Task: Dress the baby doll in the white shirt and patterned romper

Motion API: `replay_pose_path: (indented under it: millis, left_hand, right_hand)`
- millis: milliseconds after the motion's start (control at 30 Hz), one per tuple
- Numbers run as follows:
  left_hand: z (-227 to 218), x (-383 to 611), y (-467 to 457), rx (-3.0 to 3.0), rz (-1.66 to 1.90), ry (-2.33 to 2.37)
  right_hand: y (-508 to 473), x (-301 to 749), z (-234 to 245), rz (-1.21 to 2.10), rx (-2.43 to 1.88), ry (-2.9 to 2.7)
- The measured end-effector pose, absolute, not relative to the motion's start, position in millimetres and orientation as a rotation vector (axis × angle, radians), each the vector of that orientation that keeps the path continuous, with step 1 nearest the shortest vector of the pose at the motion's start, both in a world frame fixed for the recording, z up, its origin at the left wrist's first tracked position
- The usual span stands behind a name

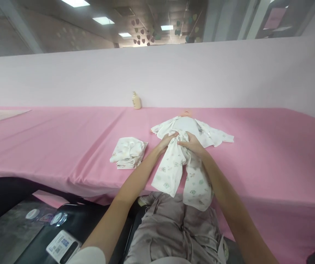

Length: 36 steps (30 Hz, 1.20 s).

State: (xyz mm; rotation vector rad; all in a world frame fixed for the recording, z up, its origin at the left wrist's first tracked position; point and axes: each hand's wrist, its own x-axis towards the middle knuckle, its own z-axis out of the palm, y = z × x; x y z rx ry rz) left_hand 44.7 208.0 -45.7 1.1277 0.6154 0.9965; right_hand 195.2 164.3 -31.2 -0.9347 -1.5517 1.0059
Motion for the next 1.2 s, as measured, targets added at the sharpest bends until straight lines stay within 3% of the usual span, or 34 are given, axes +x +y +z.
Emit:
replay_pose_path:
  millis: [333, 533, 633, 900, 1033, 1200]
  left_hand:
    - [-43, 37, 209, 1.164, 0.721, 0.595]
    - [-42, 42, 218, 1.007, 0.996, 0.494]
    - [-46, 43, 221, 1.014, 0.928, 0.577]
    - [-45, 32, 211, 1.202, 0.678, 0.676]
    - [-40, 34, 207, 1.187, 0.782, 0.543]
    - [-36, 43, 207, 1.032, 0.976, 0.451]
  right_hand:
    - [184, 204, -38, 1.177, -0.869, -0.951]
    - [164, 202, -31, 1.295, -0.953, -1.397]
    - [154, 200, -27, 1.35, -1.01, -1.668]
    - [179, 203, -36, 1.277, -0.851, -1.047]
    - [180, 207, -39, 1.244, -0.909, -1.066]
    - [162, 212, -38, 1.433, -1.014, -1.317]
